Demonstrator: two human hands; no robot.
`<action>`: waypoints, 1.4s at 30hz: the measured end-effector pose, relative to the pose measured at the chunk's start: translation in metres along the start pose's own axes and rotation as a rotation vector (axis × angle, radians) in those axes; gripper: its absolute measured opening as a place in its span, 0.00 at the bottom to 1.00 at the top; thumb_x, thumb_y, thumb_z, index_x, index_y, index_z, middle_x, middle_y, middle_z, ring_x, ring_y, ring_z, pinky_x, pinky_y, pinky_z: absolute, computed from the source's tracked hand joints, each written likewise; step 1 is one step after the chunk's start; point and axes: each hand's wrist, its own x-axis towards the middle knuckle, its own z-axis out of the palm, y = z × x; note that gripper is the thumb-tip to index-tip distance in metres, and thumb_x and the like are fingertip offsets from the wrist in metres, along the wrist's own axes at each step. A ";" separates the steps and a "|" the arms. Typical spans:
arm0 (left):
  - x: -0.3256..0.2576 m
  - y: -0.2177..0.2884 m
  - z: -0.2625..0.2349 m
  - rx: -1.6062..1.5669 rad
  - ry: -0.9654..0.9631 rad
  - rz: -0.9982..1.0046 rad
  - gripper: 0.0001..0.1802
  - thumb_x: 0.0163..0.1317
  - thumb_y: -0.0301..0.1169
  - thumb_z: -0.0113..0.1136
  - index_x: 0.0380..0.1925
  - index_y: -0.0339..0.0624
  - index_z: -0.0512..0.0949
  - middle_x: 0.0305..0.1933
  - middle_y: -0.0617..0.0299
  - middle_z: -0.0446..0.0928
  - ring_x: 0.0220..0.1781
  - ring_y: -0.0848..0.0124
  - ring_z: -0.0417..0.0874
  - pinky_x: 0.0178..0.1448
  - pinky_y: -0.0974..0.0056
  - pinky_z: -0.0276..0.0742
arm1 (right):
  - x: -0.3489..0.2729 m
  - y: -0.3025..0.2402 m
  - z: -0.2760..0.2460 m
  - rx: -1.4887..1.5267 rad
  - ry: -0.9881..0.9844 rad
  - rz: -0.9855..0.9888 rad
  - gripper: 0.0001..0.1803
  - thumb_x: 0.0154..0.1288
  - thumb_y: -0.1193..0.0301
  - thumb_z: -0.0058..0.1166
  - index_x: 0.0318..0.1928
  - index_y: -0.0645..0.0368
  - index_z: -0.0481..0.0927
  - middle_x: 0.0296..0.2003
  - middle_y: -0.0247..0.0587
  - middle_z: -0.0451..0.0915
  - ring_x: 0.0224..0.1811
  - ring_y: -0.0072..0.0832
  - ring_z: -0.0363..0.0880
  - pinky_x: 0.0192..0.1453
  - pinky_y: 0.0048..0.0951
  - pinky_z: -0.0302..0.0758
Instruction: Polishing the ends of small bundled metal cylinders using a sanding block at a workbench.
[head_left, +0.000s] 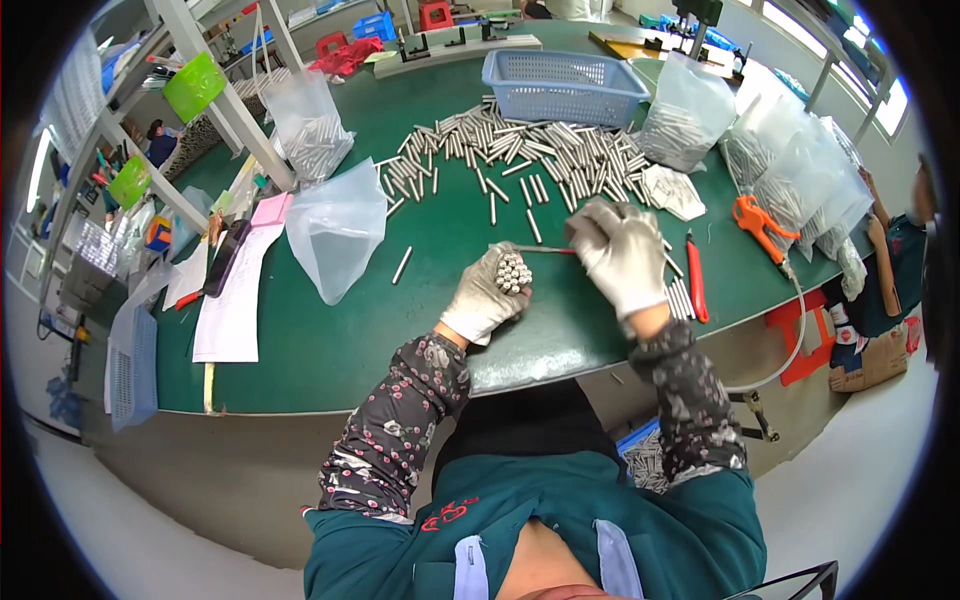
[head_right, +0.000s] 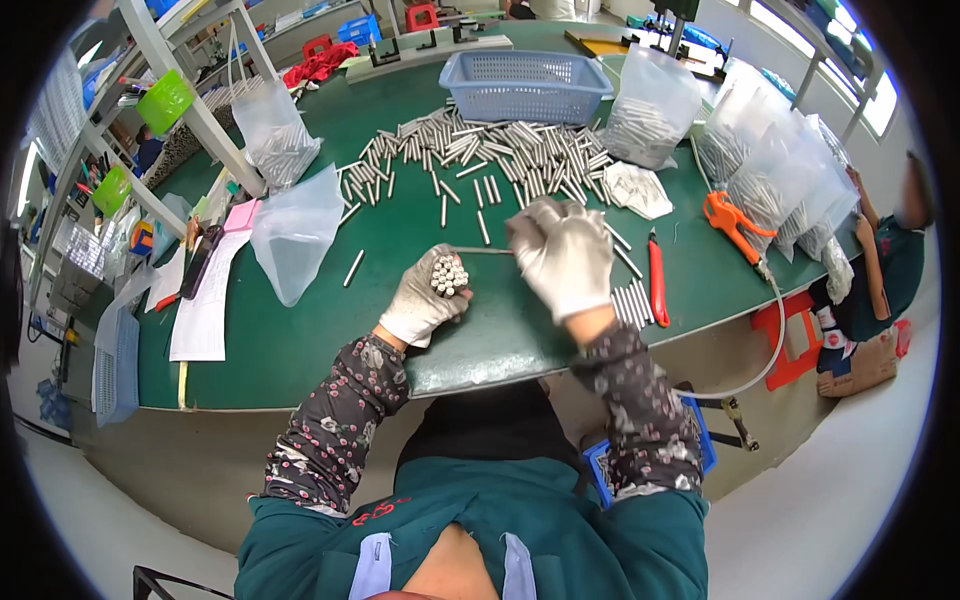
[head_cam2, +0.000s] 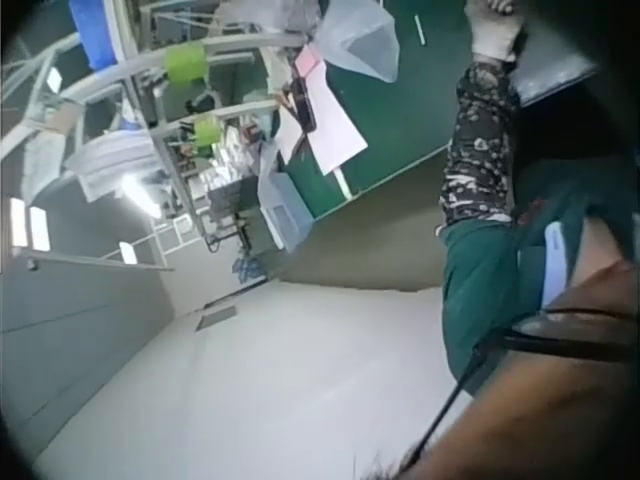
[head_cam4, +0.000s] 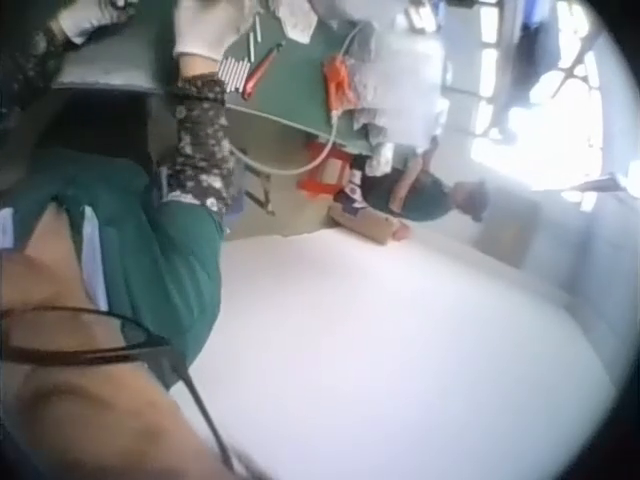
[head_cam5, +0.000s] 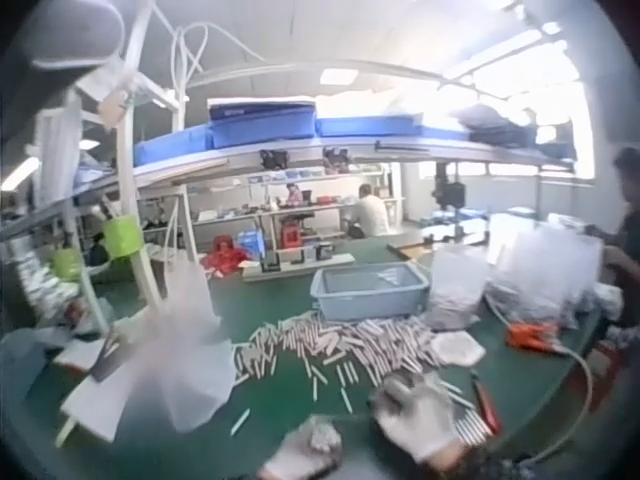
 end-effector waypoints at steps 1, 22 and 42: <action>0.003 0.001 0.001 -0.032 0.012 -0.027 0.29 0.40 0.17 0.61 0.47 0.41 0.68 0.35 0.66 0.74 0.40 0.76 0.76 0.46 0.73 0.74 | 0.001 -0.021 -0.010 0.146 0.109 -0.102 0.08 0.56 0.67 0.48 0.28 0.58 0.77 0.28 0.47 0.78 0.25 0.36 0.76 0.33 0.36 0.74; -0.003 -0.010 -0.008 -0.050 -0.096 0.172 0.31 0.38 0.11 0.60 0.47 0.43 0.67 0.32 0.68 0.73 0.33 0.78 0.74 0.33 0.74 0.75 | -0.018 -0.010 -0.004 0.049 -0.077 0.110 0.15 0.52 0.59 0.53 0.38 0.51 0.79 0.37 0.45 0.75 0.38 0.43 0.74 0.41 0.42 0.72; -0.007 0.006 -0.008 -0.331 -0.101 0.011 0.22 0.48 0.17 0.63 0.44 0.41 0.68 0.34 0.61 0.76 0.32 0.75 0.76 0.29 0.73 0.77 | -0.040 -0.018 -0.017 0.030 -0.370 -0.088 0.32 0.44 0.60 0.59 0.54 0.55 0.72 0.53 0.54 0.68 0.56 0.46 0.66 0.61 0.47 0.59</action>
